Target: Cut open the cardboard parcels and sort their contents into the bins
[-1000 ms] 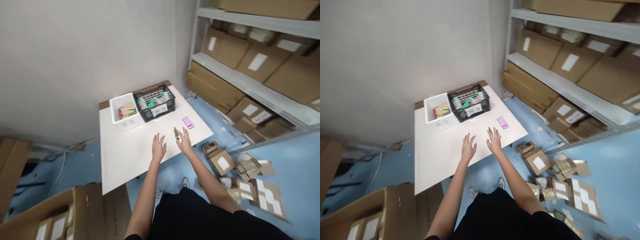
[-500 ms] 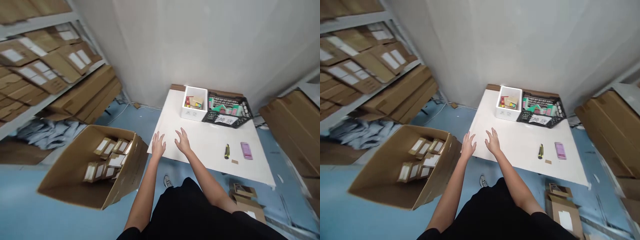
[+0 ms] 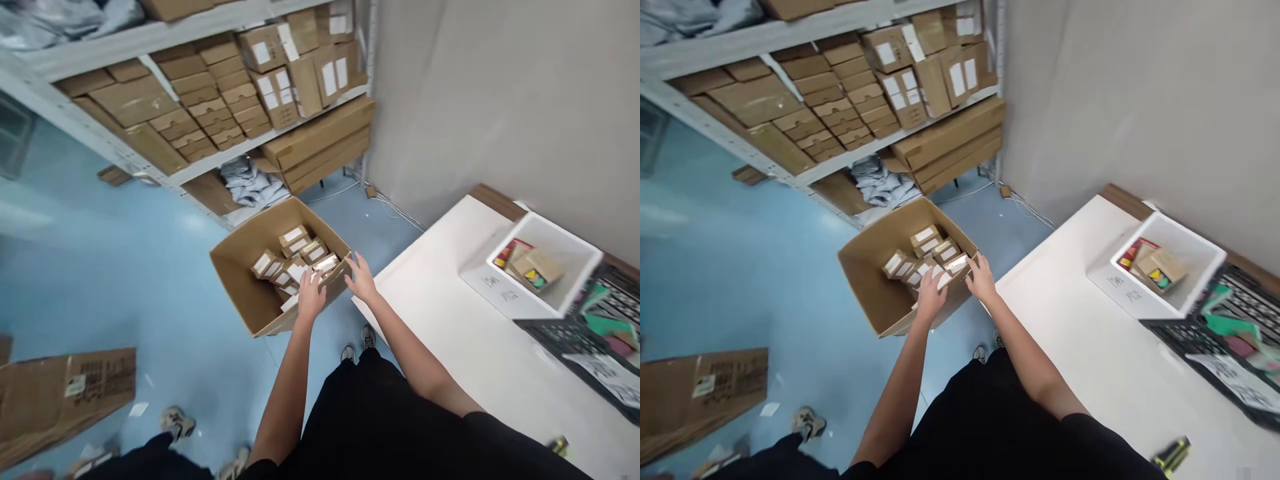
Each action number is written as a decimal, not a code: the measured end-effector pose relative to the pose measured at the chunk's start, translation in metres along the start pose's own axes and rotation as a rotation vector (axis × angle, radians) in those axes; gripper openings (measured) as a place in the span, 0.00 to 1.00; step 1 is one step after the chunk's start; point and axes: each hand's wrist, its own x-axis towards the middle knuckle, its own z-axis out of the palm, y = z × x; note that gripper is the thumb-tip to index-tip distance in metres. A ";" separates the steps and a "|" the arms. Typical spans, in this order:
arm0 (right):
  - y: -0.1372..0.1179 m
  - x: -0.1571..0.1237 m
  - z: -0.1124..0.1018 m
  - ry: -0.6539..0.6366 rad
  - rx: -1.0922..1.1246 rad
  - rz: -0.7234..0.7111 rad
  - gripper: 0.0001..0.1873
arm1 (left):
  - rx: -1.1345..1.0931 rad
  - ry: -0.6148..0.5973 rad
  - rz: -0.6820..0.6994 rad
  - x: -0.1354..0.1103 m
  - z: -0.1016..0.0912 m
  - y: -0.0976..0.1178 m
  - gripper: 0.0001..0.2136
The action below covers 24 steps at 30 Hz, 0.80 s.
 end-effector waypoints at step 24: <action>-0.052 0.179 0.232 -0.369 -0.097 -0.014 0.37 | -0.150 -0.210 -0.444 0.056 0.054 -0.277 0.28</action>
